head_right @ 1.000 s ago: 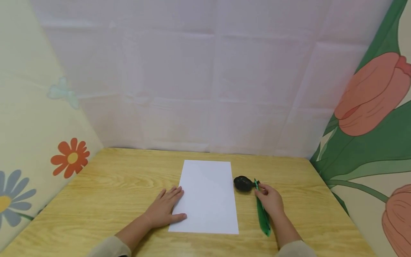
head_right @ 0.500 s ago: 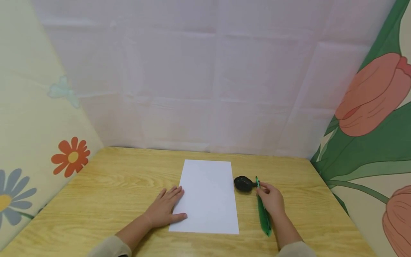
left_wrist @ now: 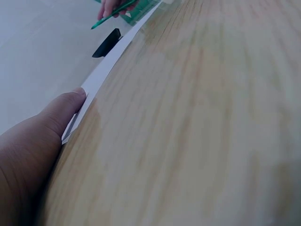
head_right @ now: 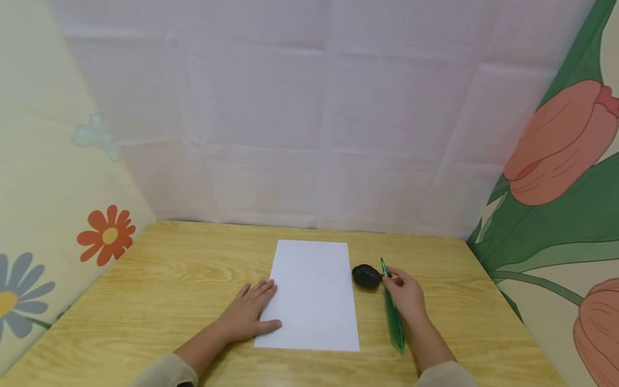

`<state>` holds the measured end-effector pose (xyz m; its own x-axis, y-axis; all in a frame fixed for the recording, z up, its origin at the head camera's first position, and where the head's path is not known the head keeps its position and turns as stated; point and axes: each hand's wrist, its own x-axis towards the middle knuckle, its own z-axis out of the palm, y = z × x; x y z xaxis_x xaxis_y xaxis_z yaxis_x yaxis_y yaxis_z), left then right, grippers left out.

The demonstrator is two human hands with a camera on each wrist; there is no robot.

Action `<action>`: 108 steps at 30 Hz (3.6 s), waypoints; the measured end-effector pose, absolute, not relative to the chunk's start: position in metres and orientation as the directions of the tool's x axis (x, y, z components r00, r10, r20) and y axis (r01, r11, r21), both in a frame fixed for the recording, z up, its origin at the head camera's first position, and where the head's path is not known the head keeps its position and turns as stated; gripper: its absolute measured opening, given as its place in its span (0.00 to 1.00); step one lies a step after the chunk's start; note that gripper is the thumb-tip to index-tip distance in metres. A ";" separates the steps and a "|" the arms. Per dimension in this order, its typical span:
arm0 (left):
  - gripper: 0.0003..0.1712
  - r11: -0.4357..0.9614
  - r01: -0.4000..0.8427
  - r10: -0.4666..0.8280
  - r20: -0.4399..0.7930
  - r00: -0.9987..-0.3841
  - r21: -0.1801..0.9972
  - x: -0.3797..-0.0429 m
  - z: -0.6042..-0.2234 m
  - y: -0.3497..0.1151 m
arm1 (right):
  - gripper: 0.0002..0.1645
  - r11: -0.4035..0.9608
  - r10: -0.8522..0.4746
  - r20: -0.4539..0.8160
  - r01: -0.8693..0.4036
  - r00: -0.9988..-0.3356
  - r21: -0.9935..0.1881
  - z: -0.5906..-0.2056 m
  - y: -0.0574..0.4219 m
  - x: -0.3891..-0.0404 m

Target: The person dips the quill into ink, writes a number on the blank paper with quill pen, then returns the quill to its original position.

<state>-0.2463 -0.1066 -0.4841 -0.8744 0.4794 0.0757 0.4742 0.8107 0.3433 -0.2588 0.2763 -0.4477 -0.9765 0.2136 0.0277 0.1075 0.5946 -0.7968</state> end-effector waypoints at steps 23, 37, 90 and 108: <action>0.53 0.814 0.472 0.479 0.066 -0.875 0.340 -0.248 -0.488 -0.107 | 0.26 0.523 0.165 0.025 0.066 -0.986 -0.850 -0.438 0.268 -0.267; 0.54 0.817 0.481 0.487 0.067 -0.871 0.318 -0.248 -0.486 -0.107 | 0.33 0.281 0.180 0.006 0.045 -0.984 -0.959 -0.435 0.269 -0.266; 0.53 0.808 0.479 0.489 0.063 -0.870 0.342 -0.246 -0.482 -0.107 | 0.30 0.484 0.152 0.030 0.047 -0.988 -0.874 -0.435 0.270 -0.262; 0.53 0.814 0.470 0.480 0.062 -0.875 0.341 -0.246 -0.482 -0.106 | 0.34 0.372 0.165 -0.043 0.103 -0.985 -0.923 -0.435 0.275 -0.267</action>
